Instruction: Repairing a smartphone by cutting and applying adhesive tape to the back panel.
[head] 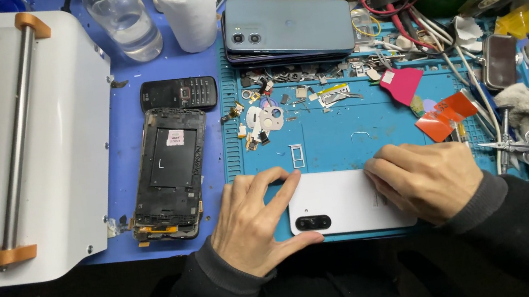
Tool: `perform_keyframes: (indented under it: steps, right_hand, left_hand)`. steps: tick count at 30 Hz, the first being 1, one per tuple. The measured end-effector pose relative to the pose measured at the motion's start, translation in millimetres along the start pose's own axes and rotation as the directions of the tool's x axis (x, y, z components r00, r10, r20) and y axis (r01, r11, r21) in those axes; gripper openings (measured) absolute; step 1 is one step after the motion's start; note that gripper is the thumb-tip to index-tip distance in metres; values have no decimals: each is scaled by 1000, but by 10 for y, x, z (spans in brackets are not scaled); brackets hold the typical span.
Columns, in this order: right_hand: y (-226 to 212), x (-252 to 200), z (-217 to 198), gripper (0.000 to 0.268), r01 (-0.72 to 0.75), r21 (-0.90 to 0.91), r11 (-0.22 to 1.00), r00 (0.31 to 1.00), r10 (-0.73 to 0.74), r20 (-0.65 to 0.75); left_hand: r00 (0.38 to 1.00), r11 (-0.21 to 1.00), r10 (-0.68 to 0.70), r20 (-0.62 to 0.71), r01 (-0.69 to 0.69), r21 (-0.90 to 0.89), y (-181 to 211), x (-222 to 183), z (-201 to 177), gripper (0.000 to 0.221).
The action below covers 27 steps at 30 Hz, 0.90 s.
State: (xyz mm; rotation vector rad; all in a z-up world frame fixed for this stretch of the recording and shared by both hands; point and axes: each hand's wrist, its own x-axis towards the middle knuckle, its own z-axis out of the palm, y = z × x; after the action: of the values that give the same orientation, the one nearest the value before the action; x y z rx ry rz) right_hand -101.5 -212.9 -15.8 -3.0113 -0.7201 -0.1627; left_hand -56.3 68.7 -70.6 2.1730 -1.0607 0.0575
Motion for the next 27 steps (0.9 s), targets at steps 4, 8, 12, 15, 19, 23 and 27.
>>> perform_keyframes:
  steps: [4,8,12,15,19,23,27]
  right_hand:
    - [-82,143,60,11,32,56,998,999,-31,-23]
    - [-171,302,150,10,62,75,995,998,-60,-23]
    - [-240,432,230,13,116,86,990,993,-115,-14]
    - [-277,488,293,24,153,71,986,987,-149,-60]
    - [-287,515,278,31,180,89,980,982,-175,-66]
    - [-285,510,293,30,154,97,983,988,-151,-38]
    - [-279,479,282,31,170,57,984,984,-167,-55]
  left_hand:
    - [1000,1000,-1,-9,0,-10,-1,-4,3,86]
    - [1000,1000,15,-18,-15,-1,-8,-6,8,85]
    - [999,1000,13,-30,-13,-5,-6,-5,-1,85]
    - [1000,1000,11,-28,-11,-1,-15,-10,11,88]
    - [999,1000,5,-33,-5,2,-13,-11,12,91]
    - [999,1000,0,-46,0,2,-10,-15,22,91]
    - [999,1000,-4,-41,4,4,-2,-6,16,90]
